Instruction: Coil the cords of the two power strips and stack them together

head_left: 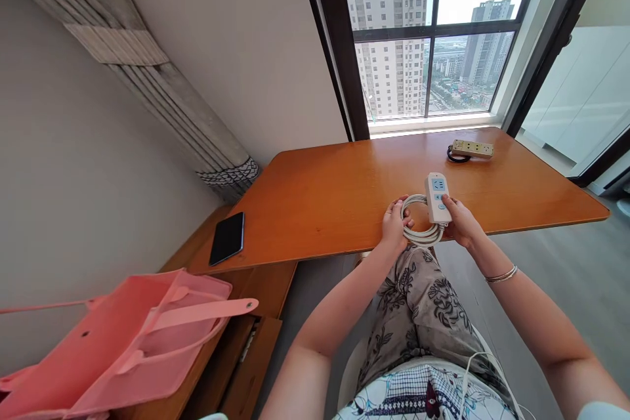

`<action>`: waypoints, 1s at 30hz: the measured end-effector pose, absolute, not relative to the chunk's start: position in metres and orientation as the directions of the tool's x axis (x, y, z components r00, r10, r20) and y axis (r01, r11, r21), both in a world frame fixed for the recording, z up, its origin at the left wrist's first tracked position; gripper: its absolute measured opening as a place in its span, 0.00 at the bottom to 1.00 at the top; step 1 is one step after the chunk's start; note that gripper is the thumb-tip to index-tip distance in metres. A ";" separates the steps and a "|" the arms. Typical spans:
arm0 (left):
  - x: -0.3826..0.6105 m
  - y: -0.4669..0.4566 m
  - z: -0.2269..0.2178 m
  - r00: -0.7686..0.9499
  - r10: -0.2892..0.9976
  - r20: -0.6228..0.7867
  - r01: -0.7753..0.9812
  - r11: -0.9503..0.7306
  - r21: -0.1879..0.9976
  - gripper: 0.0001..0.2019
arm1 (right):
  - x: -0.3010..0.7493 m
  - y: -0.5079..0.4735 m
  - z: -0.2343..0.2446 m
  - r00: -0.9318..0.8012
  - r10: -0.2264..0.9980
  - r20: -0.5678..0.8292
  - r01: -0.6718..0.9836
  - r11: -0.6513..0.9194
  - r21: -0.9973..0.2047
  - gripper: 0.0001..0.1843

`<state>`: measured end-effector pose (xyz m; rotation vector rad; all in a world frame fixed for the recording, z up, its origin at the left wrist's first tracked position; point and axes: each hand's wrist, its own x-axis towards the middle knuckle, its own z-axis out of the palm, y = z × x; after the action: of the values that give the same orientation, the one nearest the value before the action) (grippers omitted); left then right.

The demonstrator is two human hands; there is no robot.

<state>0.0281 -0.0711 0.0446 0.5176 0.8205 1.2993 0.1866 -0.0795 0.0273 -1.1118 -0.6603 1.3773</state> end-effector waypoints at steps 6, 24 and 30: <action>0.038 -0.063 0.025 0.149 0.964 -0.222 -0.577 0.267 0.772 0.11 | 0.204 -0.067 0.025 0.275 0.952 -0.135 -0.360 -0.028 -0.932 0.25; 0.012 -0.038 0.002 0.260 0.964 0.060 -0.188 -0.011 0.982 0.07 | 0.393 -0.008 0.050 0.572 0.808 -0.141 0.289 -0.359 -0.888 0.30; 0.013 -0.041 0.000 0.343 0.935 0.090 -0.120 -0.052 0.991 0.08 | 0.417 0.007 0.050 0.631 0.776 -0.020 0.608 -0.510 -0.609 0.30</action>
<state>0.0126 -0.0407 -0.0004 1.3278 0.8322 1.0440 0.4173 0.0071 0.0503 -2.2889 -1.0796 0.3920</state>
